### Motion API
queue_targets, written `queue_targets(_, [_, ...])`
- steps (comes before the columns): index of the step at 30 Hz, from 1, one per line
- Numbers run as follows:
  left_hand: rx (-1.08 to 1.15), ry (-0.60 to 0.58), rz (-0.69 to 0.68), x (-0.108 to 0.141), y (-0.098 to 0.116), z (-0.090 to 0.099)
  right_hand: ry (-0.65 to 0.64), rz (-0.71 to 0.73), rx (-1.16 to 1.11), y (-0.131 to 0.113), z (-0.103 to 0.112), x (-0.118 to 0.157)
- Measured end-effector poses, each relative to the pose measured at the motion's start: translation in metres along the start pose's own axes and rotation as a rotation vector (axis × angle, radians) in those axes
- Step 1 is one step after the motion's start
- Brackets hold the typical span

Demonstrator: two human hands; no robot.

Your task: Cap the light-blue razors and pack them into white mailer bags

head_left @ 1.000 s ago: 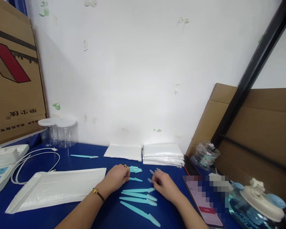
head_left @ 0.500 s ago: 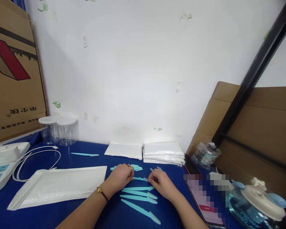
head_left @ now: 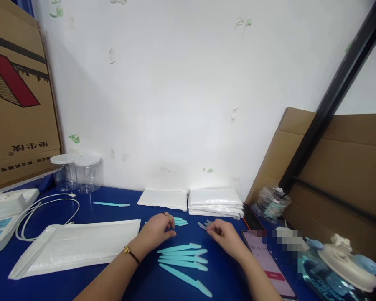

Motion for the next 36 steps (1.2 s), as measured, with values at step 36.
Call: queue_targets(36, [0.212,-0.05,-0.015,0.007,0.019,0.014,0.241,0.168,-0.408,-0.019,-0.013,-0.001])
Point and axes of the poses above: each hand's wrist, its own x-axis away from the middle knuckle, its own z-axis out of the back of the hand, y = z × x, the point moved 1 cm from there along -x, towards the middle knuckle, and after that the axes turned 7 degrees about -x, right-handed, at the moved point
